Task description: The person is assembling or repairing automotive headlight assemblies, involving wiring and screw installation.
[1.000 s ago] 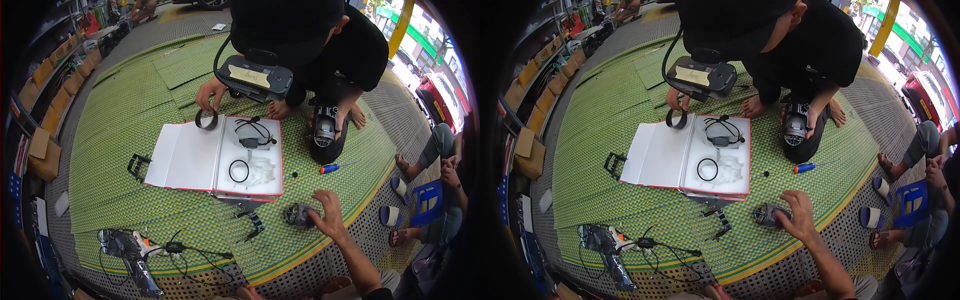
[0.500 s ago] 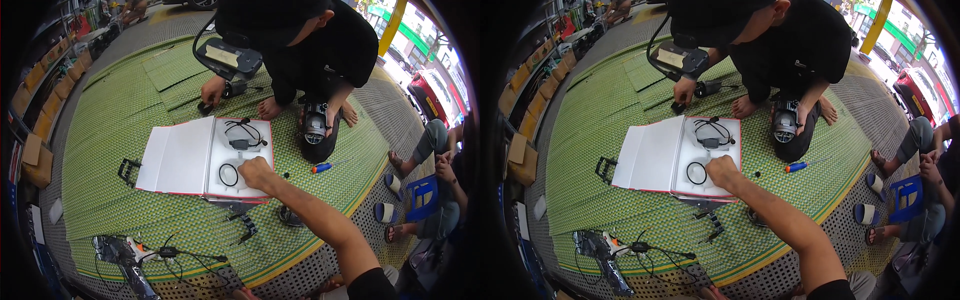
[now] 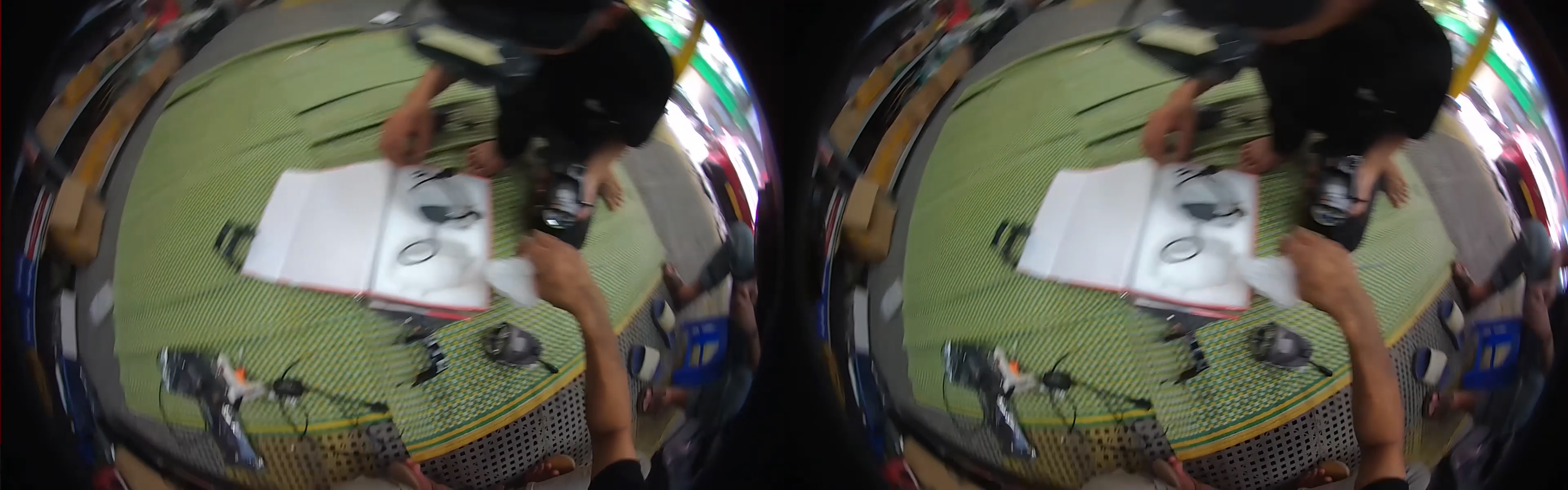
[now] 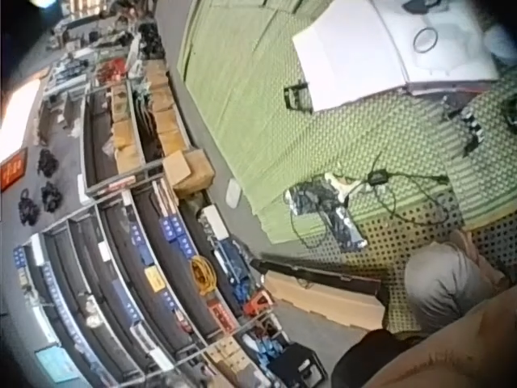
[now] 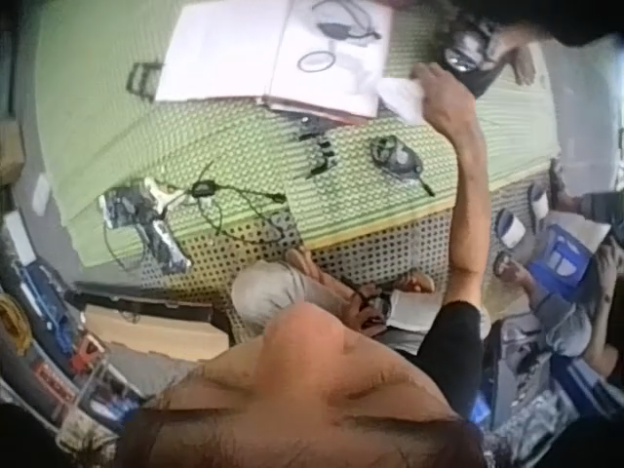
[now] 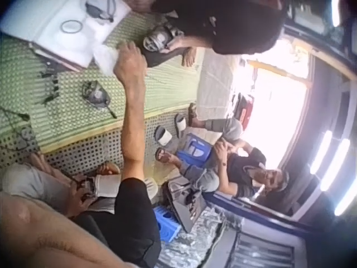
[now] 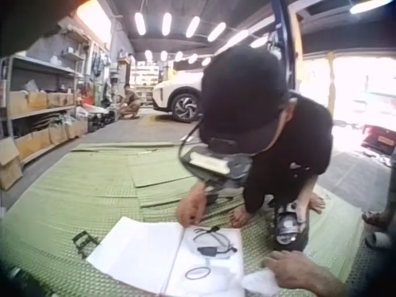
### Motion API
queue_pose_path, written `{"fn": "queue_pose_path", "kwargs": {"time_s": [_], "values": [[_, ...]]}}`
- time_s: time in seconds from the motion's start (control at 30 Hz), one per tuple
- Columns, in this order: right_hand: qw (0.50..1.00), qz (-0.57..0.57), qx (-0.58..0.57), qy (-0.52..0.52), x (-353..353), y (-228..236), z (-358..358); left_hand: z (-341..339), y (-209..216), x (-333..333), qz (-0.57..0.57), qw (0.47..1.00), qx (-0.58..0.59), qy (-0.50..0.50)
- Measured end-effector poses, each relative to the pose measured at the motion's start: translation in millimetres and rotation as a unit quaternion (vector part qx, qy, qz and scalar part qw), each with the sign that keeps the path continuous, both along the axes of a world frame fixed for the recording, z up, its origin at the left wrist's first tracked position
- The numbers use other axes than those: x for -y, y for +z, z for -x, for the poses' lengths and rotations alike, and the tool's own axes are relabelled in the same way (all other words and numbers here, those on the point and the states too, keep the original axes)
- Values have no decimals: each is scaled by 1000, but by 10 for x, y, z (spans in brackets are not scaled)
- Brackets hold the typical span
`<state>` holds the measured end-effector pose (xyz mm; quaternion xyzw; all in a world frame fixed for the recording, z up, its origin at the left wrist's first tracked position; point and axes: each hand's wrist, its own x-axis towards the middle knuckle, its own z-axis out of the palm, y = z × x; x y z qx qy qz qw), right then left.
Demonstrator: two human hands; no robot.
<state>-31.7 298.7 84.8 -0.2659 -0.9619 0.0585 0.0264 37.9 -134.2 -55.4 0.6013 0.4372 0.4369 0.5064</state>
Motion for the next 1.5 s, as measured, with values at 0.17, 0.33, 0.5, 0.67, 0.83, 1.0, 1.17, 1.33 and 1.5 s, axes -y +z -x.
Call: {"fn": "queue_pose_path", "kwargs": {"time_s": [0.17,0.33,0.5,0.67,0.83,1.0,1.17,1.33,1.5], "values": [[991,113,56,-34,-346,186,-1027,-831,641,272,116,982,43,144],[964,237,-95,-80,-138,276,-295,-689,956,292,111,968,82,211],[985,67,-132,88,-159,-162,592,-466,1105,281,72,962,78,250],[994,9,60,91,-592,-394,957,-418,1258,125,55,961,79,260],[984,54,148,85,-751,-775,1426,-414,1187,113,34,964,44,259],[949,240,88,-187,-601,-414,1573,-483,1143,182,31,967,26,251],[990,36,70,-120,-724,-659,1370,-623,1032,275,75,968,57,234],[977,-32,-206,-38,-213,-532,1398,-474,1061,213,121,967,38,219],[953,-59,-298,4,117,-314,371,-515,1039,136,77,975,50,201]]}}
